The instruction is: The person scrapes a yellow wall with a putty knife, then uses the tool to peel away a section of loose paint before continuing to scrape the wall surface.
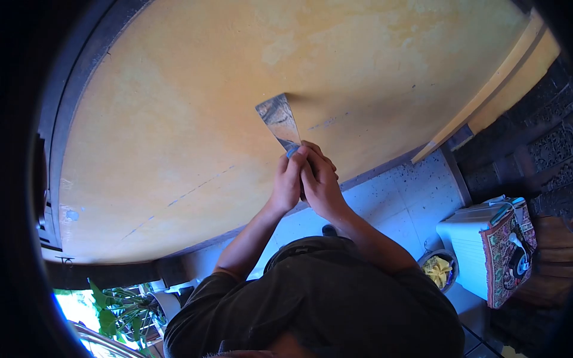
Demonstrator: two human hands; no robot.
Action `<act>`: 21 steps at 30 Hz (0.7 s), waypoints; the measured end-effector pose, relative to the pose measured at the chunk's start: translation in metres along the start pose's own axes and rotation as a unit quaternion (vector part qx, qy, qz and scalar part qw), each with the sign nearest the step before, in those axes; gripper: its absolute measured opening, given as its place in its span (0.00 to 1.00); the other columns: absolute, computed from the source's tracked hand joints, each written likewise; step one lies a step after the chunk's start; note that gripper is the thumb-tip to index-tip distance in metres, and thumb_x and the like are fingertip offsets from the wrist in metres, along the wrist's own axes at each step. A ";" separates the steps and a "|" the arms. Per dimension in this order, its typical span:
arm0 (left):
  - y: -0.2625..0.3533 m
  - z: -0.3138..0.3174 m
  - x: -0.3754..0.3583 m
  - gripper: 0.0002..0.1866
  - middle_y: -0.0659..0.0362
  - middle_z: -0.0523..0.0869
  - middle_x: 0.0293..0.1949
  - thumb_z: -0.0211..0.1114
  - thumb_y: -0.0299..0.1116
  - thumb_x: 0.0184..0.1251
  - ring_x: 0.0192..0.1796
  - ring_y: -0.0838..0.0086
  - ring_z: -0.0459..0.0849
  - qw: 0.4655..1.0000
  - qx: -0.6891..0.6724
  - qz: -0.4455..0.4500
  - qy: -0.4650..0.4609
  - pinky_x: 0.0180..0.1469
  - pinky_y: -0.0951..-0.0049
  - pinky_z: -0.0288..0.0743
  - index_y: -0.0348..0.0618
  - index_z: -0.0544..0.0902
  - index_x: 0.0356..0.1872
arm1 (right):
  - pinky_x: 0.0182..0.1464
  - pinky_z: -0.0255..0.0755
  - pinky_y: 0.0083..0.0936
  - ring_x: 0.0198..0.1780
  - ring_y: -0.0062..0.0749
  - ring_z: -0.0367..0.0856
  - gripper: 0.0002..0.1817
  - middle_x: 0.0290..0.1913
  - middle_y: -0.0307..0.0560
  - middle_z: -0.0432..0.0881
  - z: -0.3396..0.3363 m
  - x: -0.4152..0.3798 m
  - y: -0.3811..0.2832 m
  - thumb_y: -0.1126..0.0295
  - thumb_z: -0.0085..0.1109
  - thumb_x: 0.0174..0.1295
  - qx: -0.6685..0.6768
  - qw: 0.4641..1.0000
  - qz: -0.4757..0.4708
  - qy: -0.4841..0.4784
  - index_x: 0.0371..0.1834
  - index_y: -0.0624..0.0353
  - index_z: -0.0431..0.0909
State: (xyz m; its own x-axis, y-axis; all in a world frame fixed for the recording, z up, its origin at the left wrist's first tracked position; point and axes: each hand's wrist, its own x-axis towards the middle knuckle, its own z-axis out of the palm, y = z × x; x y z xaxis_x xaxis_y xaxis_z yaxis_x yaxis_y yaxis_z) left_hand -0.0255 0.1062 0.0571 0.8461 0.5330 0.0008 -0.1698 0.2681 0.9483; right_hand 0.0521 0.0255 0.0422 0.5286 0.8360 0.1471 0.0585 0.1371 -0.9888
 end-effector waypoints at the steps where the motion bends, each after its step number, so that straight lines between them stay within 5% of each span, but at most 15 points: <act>1: -0.003 -0.002 0.002 0.22 0.44 0.88 0.37 0.45 0.47 0.84 0.40 0.60 0.89 1.000 0.002 0.005 -0.003 0.46 0.64 0.85 0.35 0.76 0.44 | 0.59 0.74 0.35 0.56 0.47 0.81 0.17 0.60 0.56 0.79 0.000 -0.002 0.005 0.66 0.46 0.80 -0.001 1.000 -0.005 -0.001 0.60 0.67 0.75; 3: -0.005 -0.003 0.003 0.22 0.44 0.88 0.37 0.45 0.47 0.84 0.40 0.60 0.89 1.000 0.009 0.023 -0.012 0.46 0.64 0.85 0.35 0.76 0.44 | 0.58 0.74 0.35 0.55 0.47 0.82 0.17 0.59 0.56 0.79 0.000 0.005 0.004 0.65 0.46 0.80 -0.007 1.000 -0.021 -0.004 0.61 0.66 0.75; 5: 0.002 -0.001 0.006 0.23 0.49 0.87 0.32 0.47 0.46 0.84 0.26 0.70 0.83 0.999 -0.006 0.048 0.011 0.25 0.72 0.76 0.34 0.78 0.41 | 0.56 0.75 0.35 0.54 0.46 0.82 0.17 0.58 0.56 0.79 0.001 0.007 -0.006 0.65 0.46 0.81 -0.009 1.000 -0.012 -0.004 0.61 0.66 0.75; 8: 0.007 0.006 0.003 0.24 0.54 0.86 0.26 0.48 0.47 0.85 0.17 0.76 0.79 0.999 -0.024 0.040 0.022 0.15 0.76 0.72 0.34 0.80 0.38 | 0.50 0.77 0.33 0.49 0.41 0.83 0.17 0.55 0.53 0.80 0.000 0.005 -0.016 0.66 0.45 0.81 -0.001 1.000 0.026 -0.001 0.61 0.65 0.75; 12: -0.006 0.000 0.001 0.24 0.51 0.87 0.29 0.47 0.47 0.84 0.24 0.71 0.82 0.999 0.008 0.032 0.013 0.25 0.72 0.75 0.34 0.79 0.40 | 0.47 0.77 0.31 0.47 0.38 0.83 0.16 0.54 0.51 0.80 0.000 -0.004 -0.005 0.66 0.45 0.81 -0.006 1.000 0.015 -0.004 0.59 0.65 0.76; 14: -0.003 -0.003 -0.001 0.23 0.45 0.89 0.37 0.45 0.47 0.84 0.39 0.63 0.89 1.000 0.015 0.005 -0.004 0.46 0.65 0.84 0.34 0.76 0.43 | 0.54 0.75 0.33 0.51 0.42 0.82 0.16 0.58 0.53 0.80 0.000 -0.003 -0.006 0.66 0.45 0.81 -0.002 0.999 0.031 -0.010 0.59 0.66 0.75; 21: 0.016 0.004 0.002 0.23 0.44 0.88 0.35 0.45 0.47 0.84 0.39 0.61 0.89 1.000 0.014 0.011 0.001 0.44 0.65 0.84 0.34 0.76 0.44 | 0.62 0.72 0.35 0.57 0.46 0.80 0.18 0.61 0.55 0.79 0.000 0.004 -0.013 0.66 0.45 0.81 -0.027 1.000 -0.007 -0.002 0.65 0.65 0.74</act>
State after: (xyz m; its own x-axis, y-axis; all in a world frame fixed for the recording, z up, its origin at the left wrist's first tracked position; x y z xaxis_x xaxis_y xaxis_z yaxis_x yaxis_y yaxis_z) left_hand -0.0243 0.1080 0.0737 0.8410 0.5406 0.0217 -0.1747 0.2334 0.9566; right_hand 0.0534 0.0269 0.0558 0.5232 0.8367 0.1616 0.1122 0.1203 -0.9864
